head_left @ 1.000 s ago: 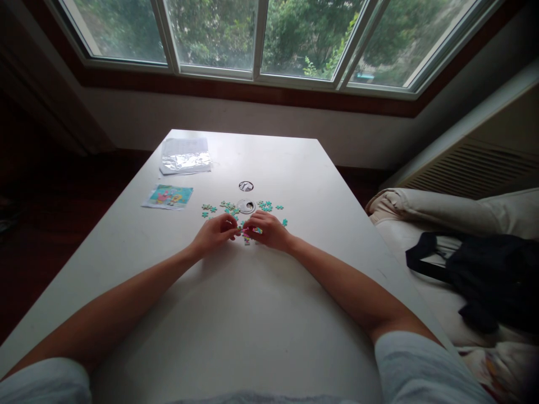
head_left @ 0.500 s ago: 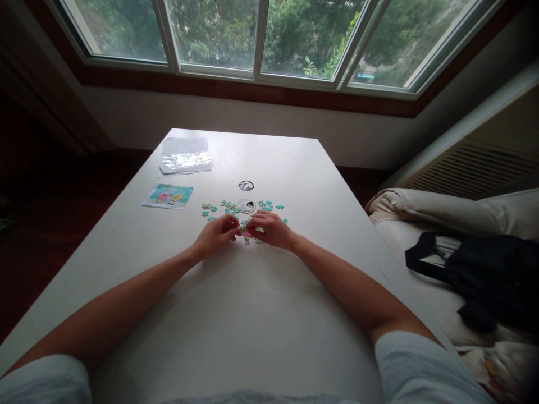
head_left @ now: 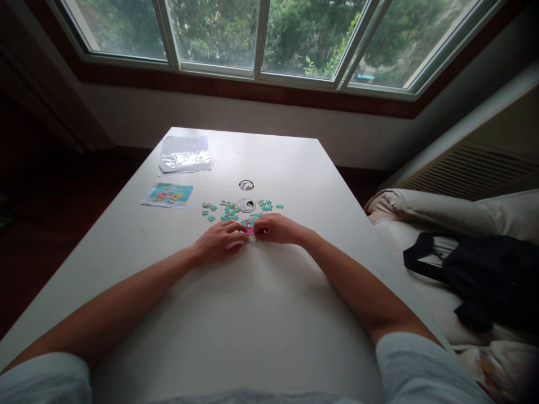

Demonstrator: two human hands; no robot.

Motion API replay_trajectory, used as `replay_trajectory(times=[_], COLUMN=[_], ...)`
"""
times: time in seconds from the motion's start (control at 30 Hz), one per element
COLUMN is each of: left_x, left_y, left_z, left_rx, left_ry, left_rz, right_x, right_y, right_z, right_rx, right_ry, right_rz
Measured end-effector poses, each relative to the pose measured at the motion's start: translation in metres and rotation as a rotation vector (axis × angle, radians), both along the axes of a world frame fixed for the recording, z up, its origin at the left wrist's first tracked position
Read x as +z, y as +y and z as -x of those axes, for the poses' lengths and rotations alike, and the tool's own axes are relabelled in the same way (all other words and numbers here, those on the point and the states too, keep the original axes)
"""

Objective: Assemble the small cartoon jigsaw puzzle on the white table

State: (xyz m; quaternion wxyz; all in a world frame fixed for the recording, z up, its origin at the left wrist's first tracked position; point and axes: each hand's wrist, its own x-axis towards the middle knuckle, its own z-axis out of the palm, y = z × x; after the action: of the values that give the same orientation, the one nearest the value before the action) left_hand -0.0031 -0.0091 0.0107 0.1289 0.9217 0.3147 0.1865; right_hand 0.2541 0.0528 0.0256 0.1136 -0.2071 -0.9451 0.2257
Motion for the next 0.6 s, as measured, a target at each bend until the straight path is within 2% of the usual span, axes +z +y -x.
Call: replay_trajectory(times=[0.2,0.6], left_x=[-0.0047,-0.0063], left_y=[0.0051,0.0058], left_z=[0.0032,0.0034], left_rx=[-0.063,-0.067], left_ry=[0.022,0.043], left_rz=[-0.056,-0.060], right_x=[-0.0016,0.0002], right_y=[-0.0022,-0.0053], right_z=[0.0009,0.0028], right_rx=[0.004,-0.020], right_ry=[-0.041,-0.055], right_rz=[0.025,0.016])
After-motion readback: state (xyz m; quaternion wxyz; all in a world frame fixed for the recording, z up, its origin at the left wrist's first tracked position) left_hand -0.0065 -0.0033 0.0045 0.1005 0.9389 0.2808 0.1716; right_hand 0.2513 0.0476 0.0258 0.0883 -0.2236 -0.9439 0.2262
